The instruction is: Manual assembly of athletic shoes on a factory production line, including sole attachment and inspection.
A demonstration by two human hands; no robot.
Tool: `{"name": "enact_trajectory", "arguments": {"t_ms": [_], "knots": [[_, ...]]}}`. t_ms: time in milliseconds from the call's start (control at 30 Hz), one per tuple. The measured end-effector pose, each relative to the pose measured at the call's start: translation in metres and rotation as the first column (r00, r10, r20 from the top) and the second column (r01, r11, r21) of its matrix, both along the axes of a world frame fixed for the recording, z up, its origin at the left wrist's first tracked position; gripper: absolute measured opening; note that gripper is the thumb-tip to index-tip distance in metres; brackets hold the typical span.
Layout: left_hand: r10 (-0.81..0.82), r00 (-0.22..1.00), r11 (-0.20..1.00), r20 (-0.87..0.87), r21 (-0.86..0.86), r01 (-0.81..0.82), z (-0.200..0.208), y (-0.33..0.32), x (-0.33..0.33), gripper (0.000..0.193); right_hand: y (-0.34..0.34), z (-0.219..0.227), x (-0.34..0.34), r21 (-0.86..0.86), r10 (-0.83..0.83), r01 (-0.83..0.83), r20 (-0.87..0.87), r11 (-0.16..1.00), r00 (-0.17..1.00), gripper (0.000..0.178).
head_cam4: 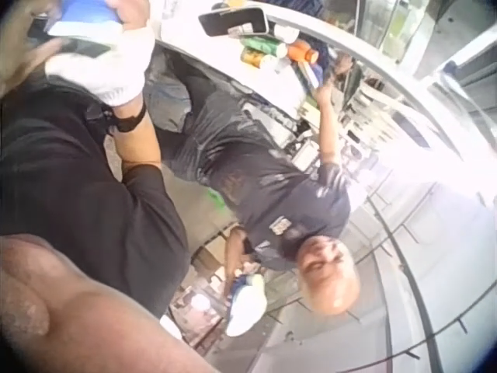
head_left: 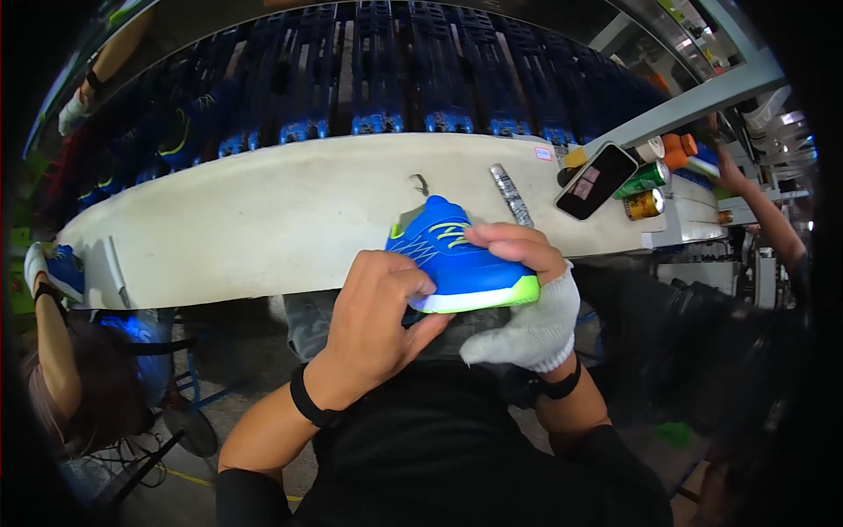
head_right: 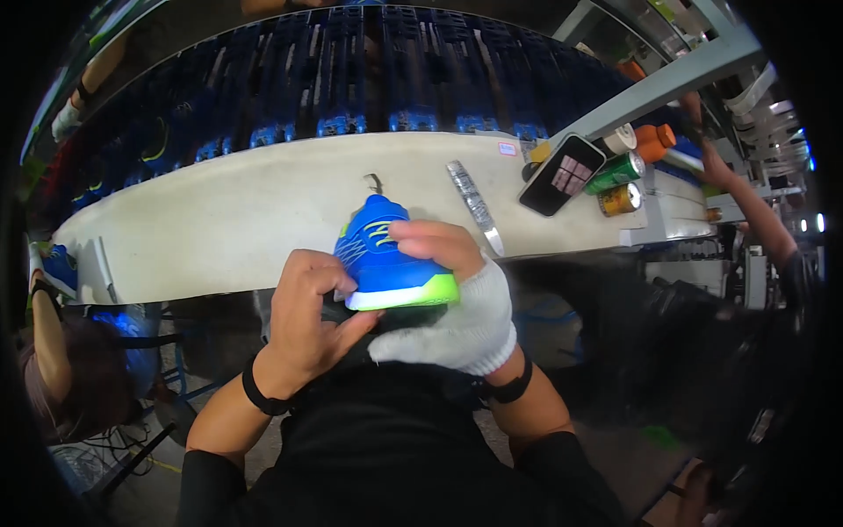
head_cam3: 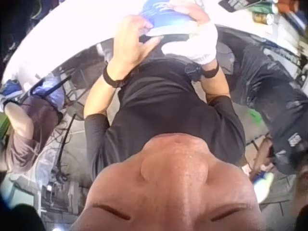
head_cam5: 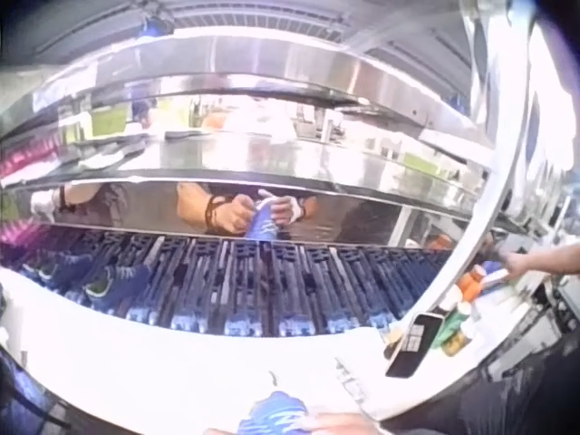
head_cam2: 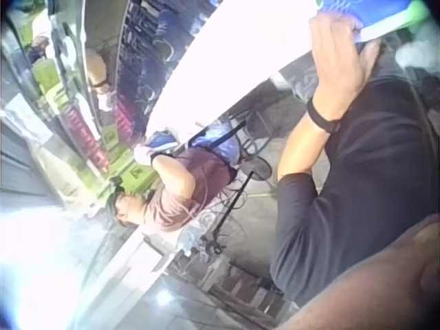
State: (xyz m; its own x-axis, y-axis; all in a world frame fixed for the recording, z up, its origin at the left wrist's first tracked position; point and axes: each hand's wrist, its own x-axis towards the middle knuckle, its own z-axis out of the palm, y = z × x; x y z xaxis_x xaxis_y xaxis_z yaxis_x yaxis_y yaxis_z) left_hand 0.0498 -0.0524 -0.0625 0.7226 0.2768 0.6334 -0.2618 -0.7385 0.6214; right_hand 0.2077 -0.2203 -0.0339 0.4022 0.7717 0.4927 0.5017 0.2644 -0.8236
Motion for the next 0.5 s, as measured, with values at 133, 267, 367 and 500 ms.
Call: {"name": "enact_trajectory", "arguments": {"t_ms": [133,267,367,500], "knots": [[-0.008,0.998,0.982,0.055,-0.190,0.018,-0.012,-0.005,0.001,0.052,-0.005,-0.008,0.002,-0.080,-0.039,0.044,0.064,0.996,0.997,0.092],[-0.074,0.995,0.950,0.062,-0.300,0.089,-0.015,-0.012,-0.006,0.045,0.002,-0.009,-0.008,-0.029,-0.123,0.123,-0.006,0.992,0.992,0.084],[-0.062,0.992,0.959,0.110,-0.270,0.090,-0.018,-0.015,-0.012,0.042,0.009,-0.013,-0.007,0.009,-0.061,0.062,-0.061,0.998,0.996,0.083],[-0.142,0.985,0.936,0.101,-0.309,0.167,-0.019,0.007,-0.012,0.042,0.017,-0.013,0.007,0.020,0.045,-0.045,0.003,0.999,0.999,0.078]]}}
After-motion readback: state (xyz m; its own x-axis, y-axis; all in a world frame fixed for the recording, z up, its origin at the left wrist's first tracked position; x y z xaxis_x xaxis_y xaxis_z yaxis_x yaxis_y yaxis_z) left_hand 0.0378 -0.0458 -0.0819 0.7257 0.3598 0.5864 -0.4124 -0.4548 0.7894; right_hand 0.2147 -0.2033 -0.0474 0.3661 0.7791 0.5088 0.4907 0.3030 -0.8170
